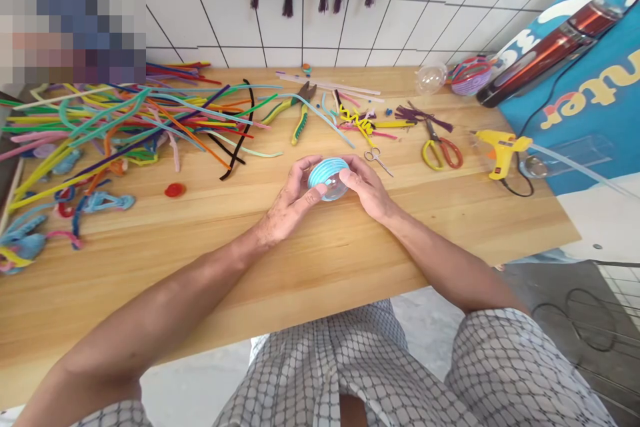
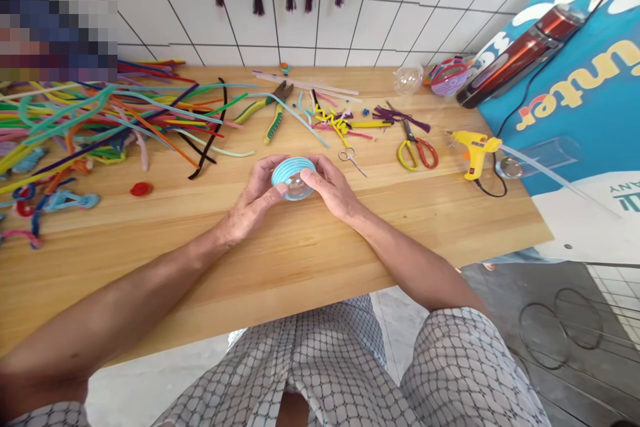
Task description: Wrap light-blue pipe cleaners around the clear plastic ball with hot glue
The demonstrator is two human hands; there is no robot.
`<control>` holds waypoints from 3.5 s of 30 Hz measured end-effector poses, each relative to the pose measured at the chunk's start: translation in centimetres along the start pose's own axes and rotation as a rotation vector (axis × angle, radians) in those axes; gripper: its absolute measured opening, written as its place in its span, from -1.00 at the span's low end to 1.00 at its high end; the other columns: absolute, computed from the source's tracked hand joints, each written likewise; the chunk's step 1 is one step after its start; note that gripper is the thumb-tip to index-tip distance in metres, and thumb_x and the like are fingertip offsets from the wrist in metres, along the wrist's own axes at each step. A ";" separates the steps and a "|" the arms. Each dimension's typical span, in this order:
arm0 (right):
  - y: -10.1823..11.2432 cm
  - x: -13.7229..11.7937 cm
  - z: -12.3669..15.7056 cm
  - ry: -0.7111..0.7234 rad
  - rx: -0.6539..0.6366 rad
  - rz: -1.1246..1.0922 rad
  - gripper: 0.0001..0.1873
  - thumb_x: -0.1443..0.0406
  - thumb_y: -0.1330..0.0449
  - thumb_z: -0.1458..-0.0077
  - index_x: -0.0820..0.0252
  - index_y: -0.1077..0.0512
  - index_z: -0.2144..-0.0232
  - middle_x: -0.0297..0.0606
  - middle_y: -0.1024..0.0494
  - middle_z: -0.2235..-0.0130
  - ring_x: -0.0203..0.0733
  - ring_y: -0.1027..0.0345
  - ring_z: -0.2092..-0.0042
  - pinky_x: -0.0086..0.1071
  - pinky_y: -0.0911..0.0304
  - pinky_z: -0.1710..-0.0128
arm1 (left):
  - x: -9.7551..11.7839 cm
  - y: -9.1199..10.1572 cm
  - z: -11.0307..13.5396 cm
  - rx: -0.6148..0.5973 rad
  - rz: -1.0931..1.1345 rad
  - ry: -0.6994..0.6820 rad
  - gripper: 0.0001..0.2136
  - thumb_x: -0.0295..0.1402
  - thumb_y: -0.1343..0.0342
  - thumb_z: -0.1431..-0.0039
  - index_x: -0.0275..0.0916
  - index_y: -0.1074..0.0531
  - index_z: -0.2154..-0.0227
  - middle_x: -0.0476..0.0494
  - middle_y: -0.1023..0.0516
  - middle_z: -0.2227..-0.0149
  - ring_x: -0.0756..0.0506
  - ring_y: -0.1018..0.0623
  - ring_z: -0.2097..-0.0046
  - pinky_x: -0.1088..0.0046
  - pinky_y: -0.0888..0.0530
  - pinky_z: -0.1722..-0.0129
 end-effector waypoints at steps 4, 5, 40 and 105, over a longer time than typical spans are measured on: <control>0.0 0.0 0.0 0.008 -0.003 -0.004 -0.24 -0.38 -0.41 -0.09 0.07 -0.52 0.03 -0.19 -0.75 -0.03 0.00 -0.62 -0.08 -0.10 -0.53 -0.16 | 0.0 0.0 0.1 0.003 -0.014 -0.009 -0.38 0.13 -0.18 -0.49 -0.06 -0.18 -0.39 -0.28 -0.41 -0.43 -0.31 -0.43 -0.47 -0.05 -0.38 -0.52; 0.0 0.1 0.0 0.008 -0.002 -0.005 -0.25 -0.37 -0.41 -0.09 0.06 -0.52 0.03 -0.19 -0.75 -0.03 0.00 -0.62 -0.09 -0.10 -0.53 -0.16 | 0.0 0.0 0.1 0.003 -0.017 -0.012 -0.38 0.13 -0.18 -0.50 -0.06 -0.18 -0.39 -0.28 -0.41 -0.43 -0.30 -0.43 -0.47 -0.05 -0.37 -0.52; -0.6 -1.0 1.2 0.163 0.037 0.256 -0.37 -0.24 -0.37 -0.22 0.02 -0.53 -0.09 -0.16 -0.65 -0.19 0.06 -0.56 -0.13 0.00 -0.52 -0.19 | 0.8 0.0 0.7 0.031 -0.345 -0.120 -0.41 0.08 -0.02 -0.58 -0.09 -0.24 -0.48 -0.28 -0.33 -0.48 -0.39 -0.36 -0.51 -0.09 -0.29 -0.60; 0.0 0.0 0.5 0.226 0.022 0.263 -0.38 -0.27 -0.34 -0.23 0.00 -0.52 -0.06 -0.16 -0.69 -0.14 0.10 -0.62 -0.13 0.09 -0.60 -0.16 | 1.0 0.3 0.2 -0.050 -0.379 -0.135 -0.38 0.17 -0.10 -0.53 -0.03 -0.28 -0.46 -0.26 -0.41 -0.48 -0.38 -0.44 -0.49 -0.19 -0.39 -0.55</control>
Point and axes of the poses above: each hand's wrist, its own z-axis away from the middle knuckle, its own y-axis out of the back of the hand, x = y × z, the point moved 4 cm from there along -z, towards the middle knuckle
